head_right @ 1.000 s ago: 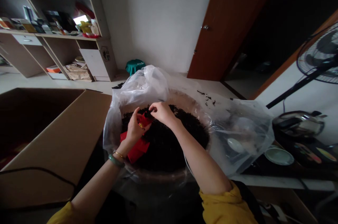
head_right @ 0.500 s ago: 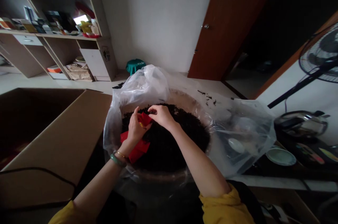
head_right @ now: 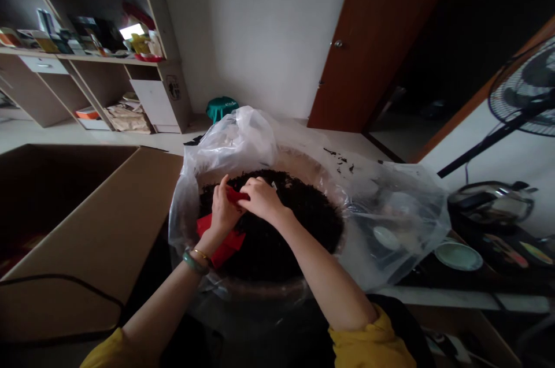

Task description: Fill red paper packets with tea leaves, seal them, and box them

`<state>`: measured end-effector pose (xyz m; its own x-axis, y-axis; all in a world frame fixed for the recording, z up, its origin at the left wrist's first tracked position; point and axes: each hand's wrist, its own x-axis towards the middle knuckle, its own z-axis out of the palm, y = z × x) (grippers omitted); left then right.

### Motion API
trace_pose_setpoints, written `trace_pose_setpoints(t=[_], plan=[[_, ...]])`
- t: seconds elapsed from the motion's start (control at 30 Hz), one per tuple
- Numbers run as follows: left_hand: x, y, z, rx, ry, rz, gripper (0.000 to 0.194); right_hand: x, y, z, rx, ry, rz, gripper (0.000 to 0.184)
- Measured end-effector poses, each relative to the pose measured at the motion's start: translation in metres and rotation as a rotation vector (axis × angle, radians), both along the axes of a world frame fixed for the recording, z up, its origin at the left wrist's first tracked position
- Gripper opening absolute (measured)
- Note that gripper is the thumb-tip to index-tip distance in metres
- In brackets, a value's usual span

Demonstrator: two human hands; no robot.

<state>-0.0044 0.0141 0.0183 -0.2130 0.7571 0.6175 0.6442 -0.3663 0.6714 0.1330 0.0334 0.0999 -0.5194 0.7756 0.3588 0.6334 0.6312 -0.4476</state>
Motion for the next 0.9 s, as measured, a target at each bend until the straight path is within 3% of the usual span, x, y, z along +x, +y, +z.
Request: trace_pose_setpoints(t=[0.03,0.1,0.2,0.3,0.5,0.7,0.9], plan=[[-0.002,0.001,-0.001,-0.008,-0.016,-0.012,0.093,-0.001,0.002,-0.001,-0.010,0.013,-0.018,0.001],[-0.007,0.002,-0.002,-0.064,-0.089,-0.070,0.090,0.002,0.008,-0.001,-0.024,0.128,-0.052,0.008],[-0.015,0.003,-0.003,-0.292,-0.316,-0.292,0.059,0.012,0.016,0.003,-0.040,0.273,-0.058,0.011],[-0.018,0.000,-0.001,-0.482,-0.550,-0.470,0.041,0.020,0.017,0.008,-0.078,0.244,-0.077,0.013],[-0.014,-0.009,0.009,-0.522,-0.636,-0.552,0.036,0.025,0.014,0.016,-0.289,0.181,-0.152,0.036],[-0.031,-0.010,0.008,-0.527,-0.653,-0.665,0.030,0.032,0.014,0.022,-0.493,0.390,-0.051,0.046],[-0.034,-0.009,0.002,-0.604,-0.807,-0.735,0.044,0.035,0.011,0.018,-0.575,0.501,-0.026,0.047]])
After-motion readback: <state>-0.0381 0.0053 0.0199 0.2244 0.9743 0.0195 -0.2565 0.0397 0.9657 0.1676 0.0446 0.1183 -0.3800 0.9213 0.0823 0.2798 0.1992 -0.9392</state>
